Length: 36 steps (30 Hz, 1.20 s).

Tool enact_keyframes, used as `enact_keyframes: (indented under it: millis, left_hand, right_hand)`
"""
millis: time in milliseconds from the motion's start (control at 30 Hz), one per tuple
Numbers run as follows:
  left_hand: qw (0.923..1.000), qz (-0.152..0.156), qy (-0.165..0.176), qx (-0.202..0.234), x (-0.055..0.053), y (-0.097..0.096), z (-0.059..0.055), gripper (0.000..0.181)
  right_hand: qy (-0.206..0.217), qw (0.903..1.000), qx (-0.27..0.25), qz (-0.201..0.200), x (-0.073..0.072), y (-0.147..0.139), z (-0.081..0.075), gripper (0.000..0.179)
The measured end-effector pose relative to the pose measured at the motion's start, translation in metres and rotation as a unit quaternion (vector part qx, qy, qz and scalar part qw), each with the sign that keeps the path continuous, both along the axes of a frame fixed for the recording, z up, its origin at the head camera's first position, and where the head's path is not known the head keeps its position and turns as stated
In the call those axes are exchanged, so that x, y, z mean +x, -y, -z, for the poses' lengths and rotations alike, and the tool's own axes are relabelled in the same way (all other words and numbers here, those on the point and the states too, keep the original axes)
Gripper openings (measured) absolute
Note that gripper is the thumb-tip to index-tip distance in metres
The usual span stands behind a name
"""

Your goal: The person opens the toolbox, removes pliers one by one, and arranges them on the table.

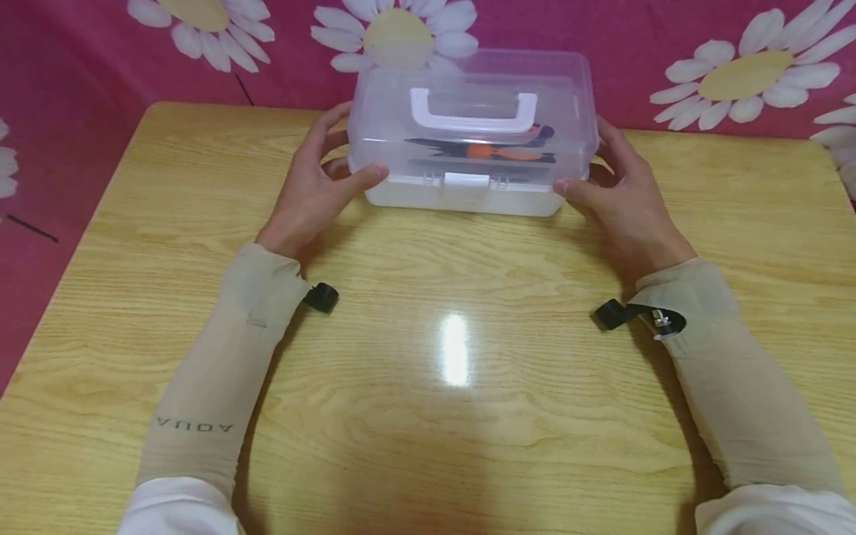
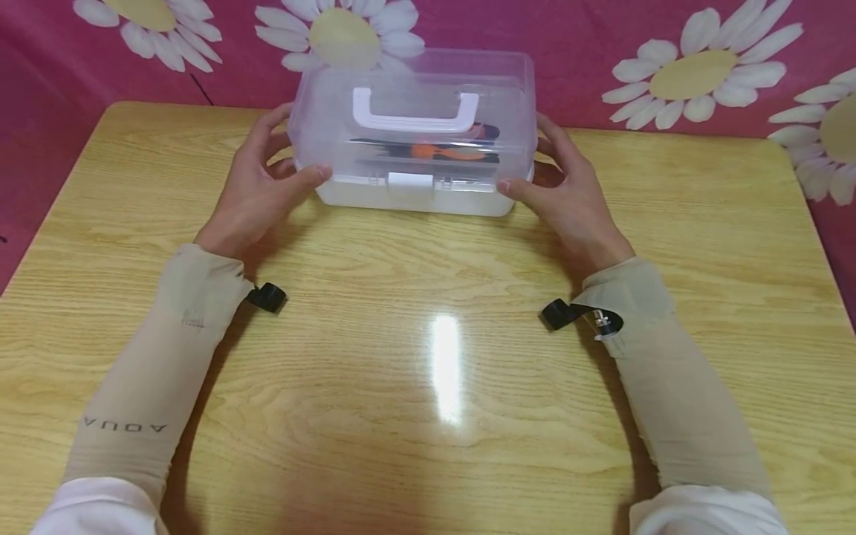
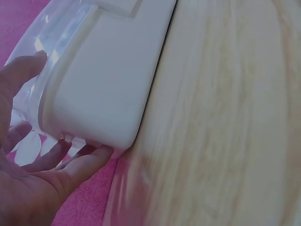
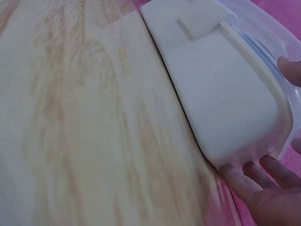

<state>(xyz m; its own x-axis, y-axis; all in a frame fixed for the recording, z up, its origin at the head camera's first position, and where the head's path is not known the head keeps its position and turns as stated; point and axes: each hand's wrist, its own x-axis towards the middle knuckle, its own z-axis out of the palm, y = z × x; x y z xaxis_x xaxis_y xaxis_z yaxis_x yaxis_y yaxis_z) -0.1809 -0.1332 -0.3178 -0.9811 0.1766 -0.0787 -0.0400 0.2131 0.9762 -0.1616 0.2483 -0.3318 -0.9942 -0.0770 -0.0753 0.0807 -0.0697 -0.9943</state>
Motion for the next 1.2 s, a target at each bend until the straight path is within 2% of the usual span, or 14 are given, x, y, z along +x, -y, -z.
enact_keyframes:
  millis: [133, 333, 567, 833, 1200]
  left_hand:
    - [0.9998, 0.002, 0.008, -0.017, 0.001, 0.0, -0.002, 0.081]
    - [0.9993, -0.002, 0.012, -0.035, 0.006, 0.006, 0.0, 0.081]
    - [0.9984, 0.008, 0.019, -0.053, 0.003, 0.002, 0.0, 0.083]
    - [0.9985, 0.011, 0.019, -0.049, 0.004, 0.002, -0.002, 0.082]
    - [0.998, 0.024, 0.013, -0.057, 0.01, -0.001, -0.006, 0.083]
  right_hand:
    - [-0.002, 1.0, -0.007, 0.003, 0.003, 0.0, 0.001, 0.084]
    - [0.011, 0.9997, 0.02, -0.009, 0.002, 0.007, 0.006, 0.084]
    - [0.013, 0.9987, 0.049, -0.003, 0.003, 0.003, 0.003, 0.084]
    - [0.0, 0.9996, 0.024, -0.015, 0.006, 0.0, -0.001, 0.084]
    - [0.007, 0.9938, 0.109, -0.022, 0.014, -0.008, -0.01, 0.083]
